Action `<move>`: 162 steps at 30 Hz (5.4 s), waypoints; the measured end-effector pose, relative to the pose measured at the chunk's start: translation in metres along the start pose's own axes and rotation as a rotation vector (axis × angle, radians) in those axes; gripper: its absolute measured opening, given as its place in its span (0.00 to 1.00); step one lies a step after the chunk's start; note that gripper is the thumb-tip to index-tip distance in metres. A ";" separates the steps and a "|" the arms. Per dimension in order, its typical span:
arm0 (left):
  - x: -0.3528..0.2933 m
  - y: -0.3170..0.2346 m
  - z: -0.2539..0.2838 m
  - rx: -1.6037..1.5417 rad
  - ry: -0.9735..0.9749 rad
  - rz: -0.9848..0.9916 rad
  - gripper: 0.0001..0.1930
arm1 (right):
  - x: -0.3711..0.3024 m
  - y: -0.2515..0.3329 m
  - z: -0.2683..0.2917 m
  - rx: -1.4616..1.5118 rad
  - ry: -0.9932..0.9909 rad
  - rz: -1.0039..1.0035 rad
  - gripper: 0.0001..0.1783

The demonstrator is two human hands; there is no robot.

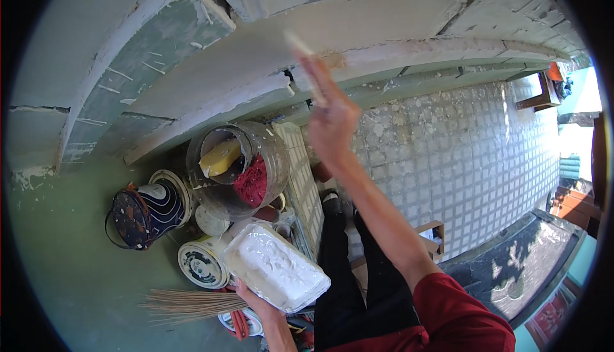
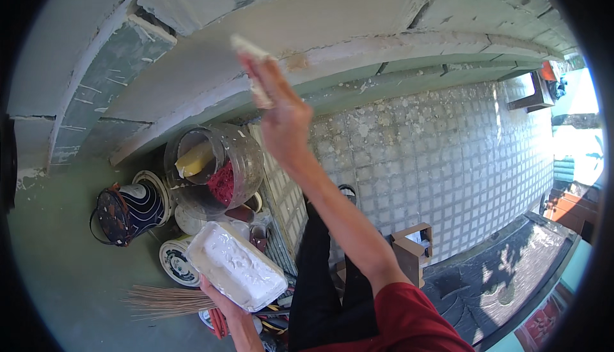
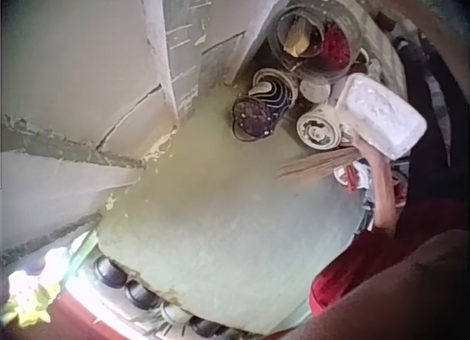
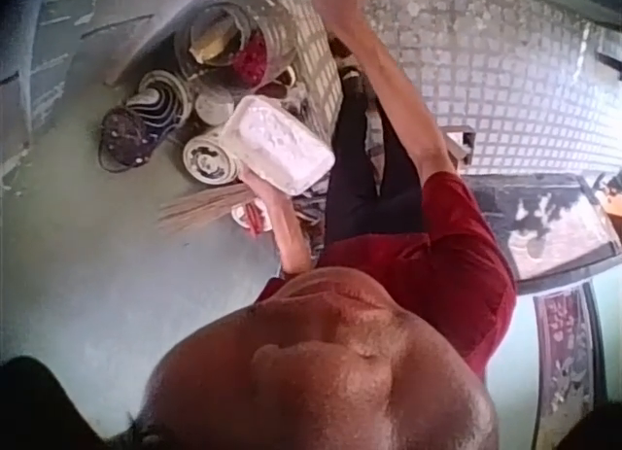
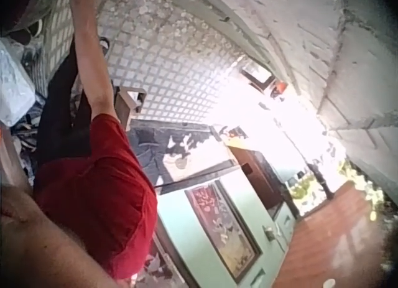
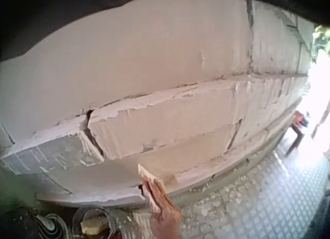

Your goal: The person is applying white putty or plaster to cracks in a brick wall using a putty knife.

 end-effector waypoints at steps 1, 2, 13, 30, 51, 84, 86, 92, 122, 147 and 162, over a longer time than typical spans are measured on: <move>0.002 0.002 0.005 0.019 -0.012 -0.014 0.37 | 0.003 -0.002 0.019 -0.006 -0.085 -0.125 0.31; 0.004 0.004 0.005 0.032 -0.016 -0.023 0.37 | 0.007 -0.007 0.044 -0.020 -0.166 -0.243 0.28; 0.004 0.008 0.004 0.011 -0.001 -0.005 0.34 | 0.063 -0.009 0.061 -0.319 -0.317 -0.285 0.32; -0.005 0.005 -0.006 -0.082 0.011 0.008 0.34 | 0.004 0.016 0.004 0.195 0.022 0.059 0.41; -0.003 0.003 0.007 -0.035 -0.043 0.002 0.38 | -0.004 -0.031 -0.012 -0.092 -0.110 -0.058 0.36; -0.009 0.016 -0.016 -0.024 0.019 0.026 0.34 | 0.050 -0.063 0.103 -0.652 0.296 0.398 0.32; -0.007 0.017 -0.016 -0.034 -0.008 0.025 0.33 | 0.036 -0.071 0.101 -0.637 0.436 0.299 0.34; -0.011 0.009 -0.018 0.053 -0.021 -0.030 0.33 | 0.034 -0.037 0.105 -0.619 0.474 0.255 0.28; -0.008 0.019 -0.009 0.054 -0.013 -0.008 0.35 | 0.036 -0.072 0.104 -0.255 -0.455 -0.084 0.26; -0.013 0.011 0.007 -0.087 0.007 0.003 0.38 | -0.005 -0.006 0.014 0.014 -0.405 -0.238 0.36; -0.009 0.010 0.045 -0.137 -0.143 0.016 0.35 | -0.020 0.032 -0.113 -0.058 0.053 -0.033 0.41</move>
Point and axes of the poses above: each hand's wrist, its own x-axis towards the middle knuckle, its own z-axis out of the back of the hand, y = z × x, the point moved 4 cm from there along x, towards the middle knuckle, and after that the axes turned 12 degrees about x, right-handed, at the moved point
